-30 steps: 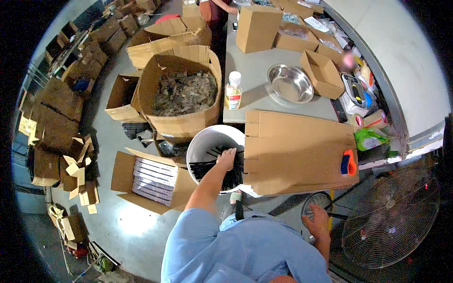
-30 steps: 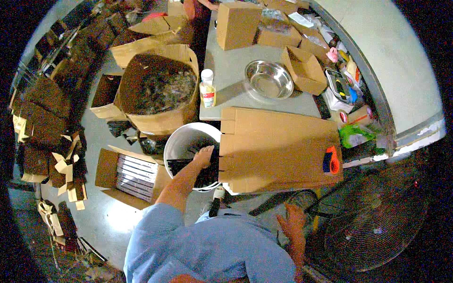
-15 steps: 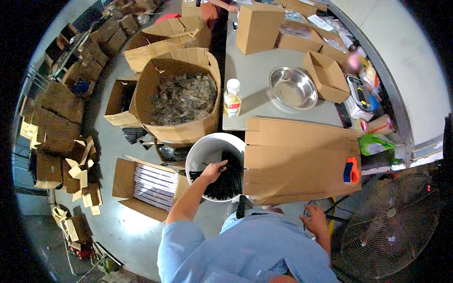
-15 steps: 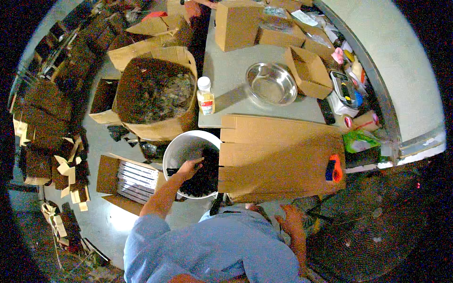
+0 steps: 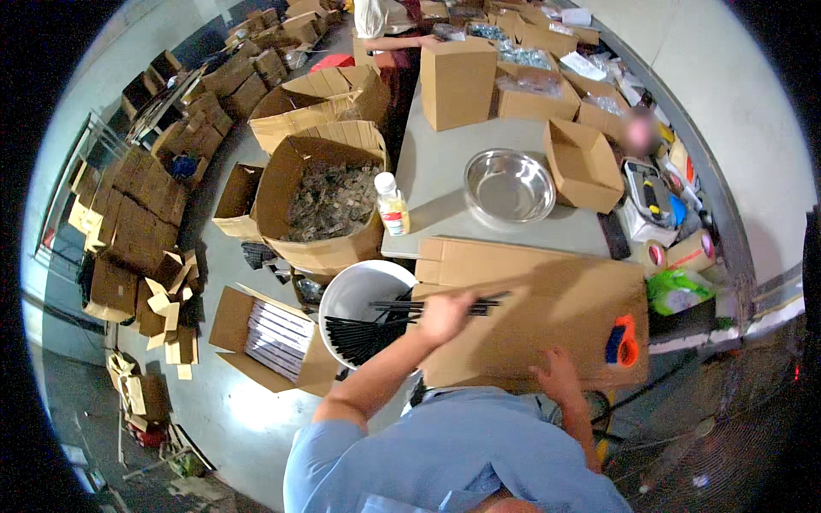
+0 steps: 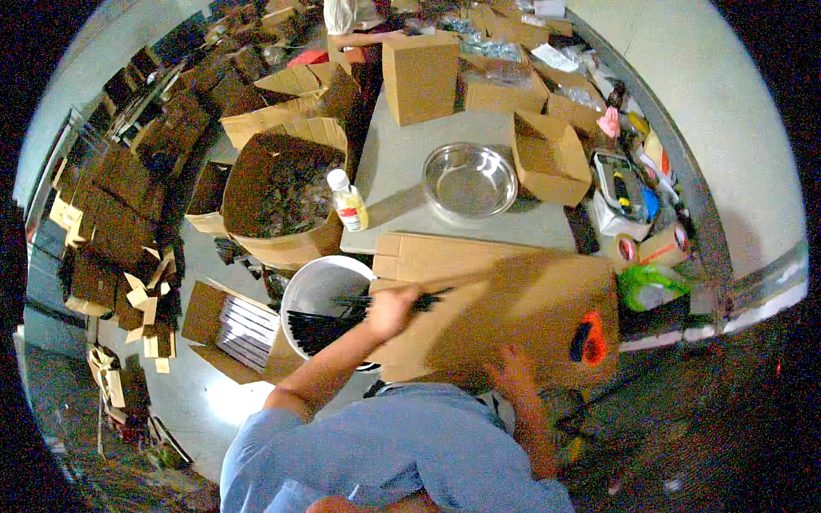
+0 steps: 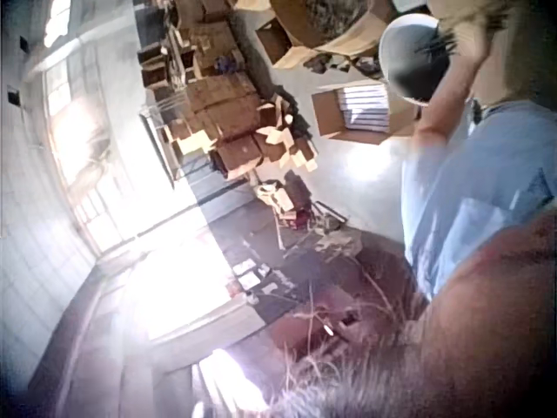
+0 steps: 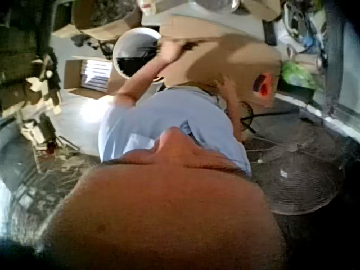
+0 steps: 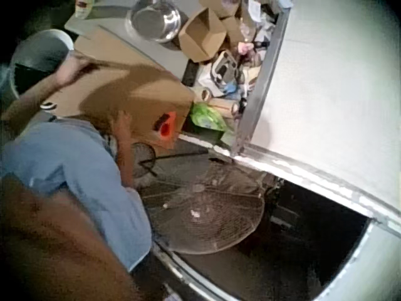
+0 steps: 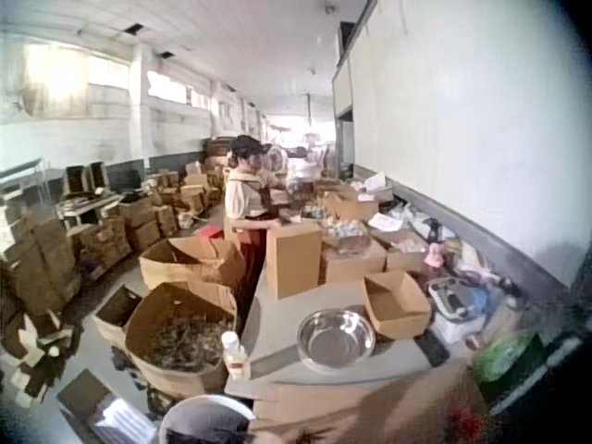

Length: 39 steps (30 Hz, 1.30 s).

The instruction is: The person gathers metal slides and plastic bags of hardware from a table and a bucket, places them inside a long cardboard box, and seals the box with tape using a handheld dispenser.

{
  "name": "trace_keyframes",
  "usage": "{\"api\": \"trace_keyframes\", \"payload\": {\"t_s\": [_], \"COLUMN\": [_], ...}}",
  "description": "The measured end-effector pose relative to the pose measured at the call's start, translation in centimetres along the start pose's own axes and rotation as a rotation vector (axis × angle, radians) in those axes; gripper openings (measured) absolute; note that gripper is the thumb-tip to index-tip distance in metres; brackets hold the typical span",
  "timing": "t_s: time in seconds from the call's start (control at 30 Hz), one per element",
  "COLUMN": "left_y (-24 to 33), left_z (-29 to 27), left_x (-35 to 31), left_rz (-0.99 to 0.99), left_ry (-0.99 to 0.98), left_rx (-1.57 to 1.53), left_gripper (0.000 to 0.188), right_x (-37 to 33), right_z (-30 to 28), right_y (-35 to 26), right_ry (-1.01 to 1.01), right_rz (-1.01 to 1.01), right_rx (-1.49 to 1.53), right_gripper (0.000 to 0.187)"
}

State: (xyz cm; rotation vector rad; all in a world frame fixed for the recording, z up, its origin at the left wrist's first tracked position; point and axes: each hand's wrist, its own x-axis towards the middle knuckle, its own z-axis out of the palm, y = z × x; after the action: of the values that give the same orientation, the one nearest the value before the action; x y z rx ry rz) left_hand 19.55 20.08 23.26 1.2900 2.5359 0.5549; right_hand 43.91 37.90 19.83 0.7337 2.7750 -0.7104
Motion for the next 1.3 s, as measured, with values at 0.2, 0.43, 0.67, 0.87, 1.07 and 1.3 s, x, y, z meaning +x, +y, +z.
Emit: {"api": "trace_keyframes", "payload": {"t_s": [0.2, 0.43, 0.67, 0.87, 1.07, 1.3], "left_y": [13.5, 11.2, 0.4, -6.2, -4.4, -8.0], "left_z": [11.6, 16.6, 11.5, 14.5, 15.8, 11.0], "left_x": [10.8, 9.5, 2.9, 2.3, 4.4, -0.3], "left_rz": [0.295, 0.067, -0.732, -0.497, -0.406, -0.394], "left_ry": [-0.146, -0.173, 0.172, 0.416, 0.365, 0.567], "left_rx": [0.035, 0.279, 0.214, 0.082, -0.140, -0.291], "left_gripper": [0.029, 0.071, 0.108, 0.111, 0.093, 0.075], "right_x": [-0.5, 3.4, 9.2, 11.7, 11.0, 10.7], "right_z": [-0.3, 1.7, -0.1, -0.1, 2.0, 3.1], "right_y": [8.3, 16.8, 16.1, 16.0, 16.4, 15.5], "right_ry": [0.255, 0.277, 0.174, 0.224, 0.270, 0.385], "right_rz": [0.160, 0.051, 0.061, -0.084, -0.091, 0.050], "right_rx": [0.178, 0.110, 0.192, 0.106, -0.004, -0.199], "right_gripper": [0.063, 0.096, 0.113, 0.108, 0.092, 0.083]}}
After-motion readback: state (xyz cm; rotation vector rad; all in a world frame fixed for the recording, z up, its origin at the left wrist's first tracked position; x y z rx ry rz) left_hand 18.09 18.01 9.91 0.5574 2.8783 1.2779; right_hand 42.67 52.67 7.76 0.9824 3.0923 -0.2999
